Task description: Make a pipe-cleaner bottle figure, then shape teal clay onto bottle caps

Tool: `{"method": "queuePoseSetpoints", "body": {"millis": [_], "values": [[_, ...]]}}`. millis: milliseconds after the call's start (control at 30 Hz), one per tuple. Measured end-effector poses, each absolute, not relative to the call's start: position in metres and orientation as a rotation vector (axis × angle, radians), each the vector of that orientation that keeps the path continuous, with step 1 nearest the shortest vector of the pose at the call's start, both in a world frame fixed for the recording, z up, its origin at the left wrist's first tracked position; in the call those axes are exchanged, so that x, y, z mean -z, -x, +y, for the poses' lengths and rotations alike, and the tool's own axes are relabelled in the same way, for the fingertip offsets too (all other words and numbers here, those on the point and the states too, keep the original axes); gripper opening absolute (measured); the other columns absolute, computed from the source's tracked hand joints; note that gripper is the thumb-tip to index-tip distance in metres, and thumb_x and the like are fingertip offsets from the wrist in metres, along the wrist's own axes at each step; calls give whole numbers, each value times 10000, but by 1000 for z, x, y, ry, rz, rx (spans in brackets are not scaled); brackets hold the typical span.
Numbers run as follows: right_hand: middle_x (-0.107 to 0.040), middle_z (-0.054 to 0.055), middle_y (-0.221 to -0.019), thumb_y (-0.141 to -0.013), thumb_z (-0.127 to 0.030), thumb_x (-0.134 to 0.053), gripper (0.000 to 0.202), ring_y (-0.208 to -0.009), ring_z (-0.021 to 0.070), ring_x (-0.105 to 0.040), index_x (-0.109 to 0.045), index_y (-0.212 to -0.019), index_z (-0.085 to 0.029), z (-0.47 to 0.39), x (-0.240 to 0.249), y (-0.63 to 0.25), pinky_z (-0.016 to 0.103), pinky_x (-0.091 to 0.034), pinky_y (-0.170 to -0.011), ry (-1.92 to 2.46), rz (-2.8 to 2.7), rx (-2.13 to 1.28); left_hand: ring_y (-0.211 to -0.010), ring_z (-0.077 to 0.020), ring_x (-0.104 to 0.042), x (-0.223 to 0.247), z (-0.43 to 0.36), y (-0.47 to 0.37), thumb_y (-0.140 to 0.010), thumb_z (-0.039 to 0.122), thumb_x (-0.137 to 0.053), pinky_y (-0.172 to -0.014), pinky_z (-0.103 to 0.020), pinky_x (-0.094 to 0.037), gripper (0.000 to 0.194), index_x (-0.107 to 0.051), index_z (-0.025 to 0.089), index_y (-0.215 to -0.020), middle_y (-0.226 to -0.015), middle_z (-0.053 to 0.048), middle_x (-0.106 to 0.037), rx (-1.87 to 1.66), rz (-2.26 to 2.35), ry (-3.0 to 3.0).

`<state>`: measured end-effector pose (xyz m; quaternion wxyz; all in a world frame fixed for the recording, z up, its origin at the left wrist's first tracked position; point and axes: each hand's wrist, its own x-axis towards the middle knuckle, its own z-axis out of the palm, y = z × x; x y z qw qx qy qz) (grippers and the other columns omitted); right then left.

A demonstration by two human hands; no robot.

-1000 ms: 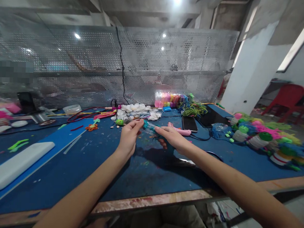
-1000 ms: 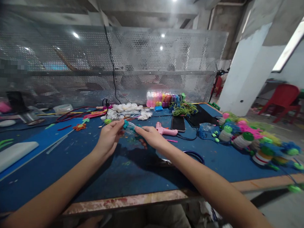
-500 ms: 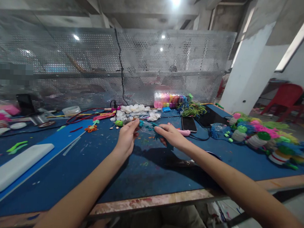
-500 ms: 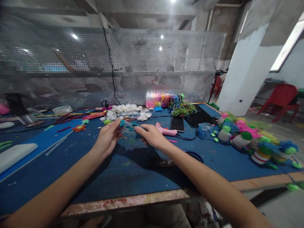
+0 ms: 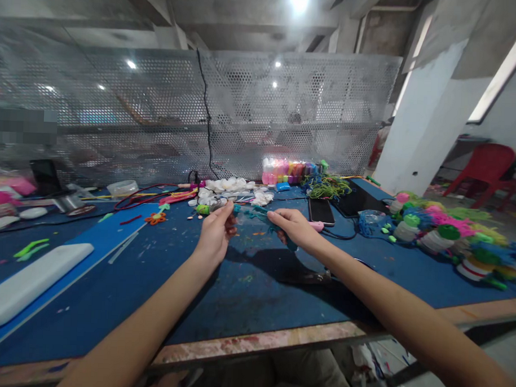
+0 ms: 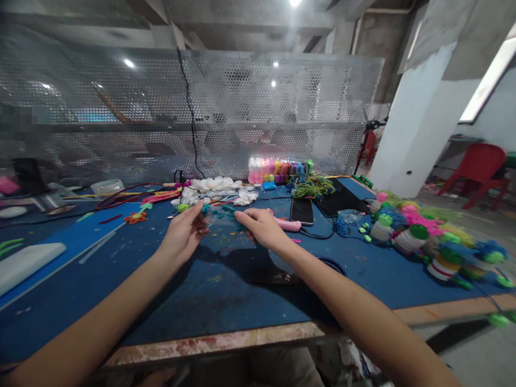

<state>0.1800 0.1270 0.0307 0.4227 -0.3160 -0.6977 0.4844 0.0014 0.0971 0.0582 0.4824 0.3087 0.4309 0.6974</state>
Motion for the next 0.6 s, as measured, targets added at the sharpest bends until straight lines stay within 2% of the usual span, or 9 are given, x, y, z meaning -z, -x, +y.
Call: {"method": "queuePoseSetpoints", "body": {"millis": [200,300,400,500,600], "values": [[-328,-109,-442,-671,-582,-658,432,-366,75,-353,-411,-656,-228,118,-49,-182,212,-308,-384,634,-1295,-1467,-373,-44,-416,-60,107,16,-651,313,-780,-374,-159,-289,315,-505,171,-590,-432,86,-469,-1790,1074,-548],[-438,-68,-528,-679,-492,-646,348,-462,98,-444,-425,-680,-222,112,-63,-186,233,-376,-453,557,-1039,-1641,-343,-34,-385,-57,113,27,-756,278,-702,-365,-150,-261,287,-484,173,-603,-415,94,-439,-1783,1103,-417],[-567,5,-671,-608,-272,-594,167,-646,152,-553,-471,-701,-208,111,-68,-189,260,-416,-542,442,-1044,-1757,-328,-37,-378,-52,118,31,-825,254,-630,-362,-153,-252,299,-462,173,-591,-407,87,-422,-1733,1125,-311],[-610,5,-764,-439,-71,-504,325,-774,170,-582,-511,-735,-204,112,-63,-188,231,-392,-563,350,-1112,-1675,-321,-40,-373,-48,120,29,-843,254,-609,-361,-159,-255,320,-447,172,-579,-401,83,-403,-1695,1126,-257],[-617,-8,-776,-386,-23,-457,404,-788,176,-588,-526,-742,-201,113,-55,-185,208,-372,-536,432,-1127,-1597,-325,-41,-376,-49,119,26,-857,258,-591,-360,-157,-261,310,-451,172,-595,-412,83,-404,-1683,1109,-244]]}}
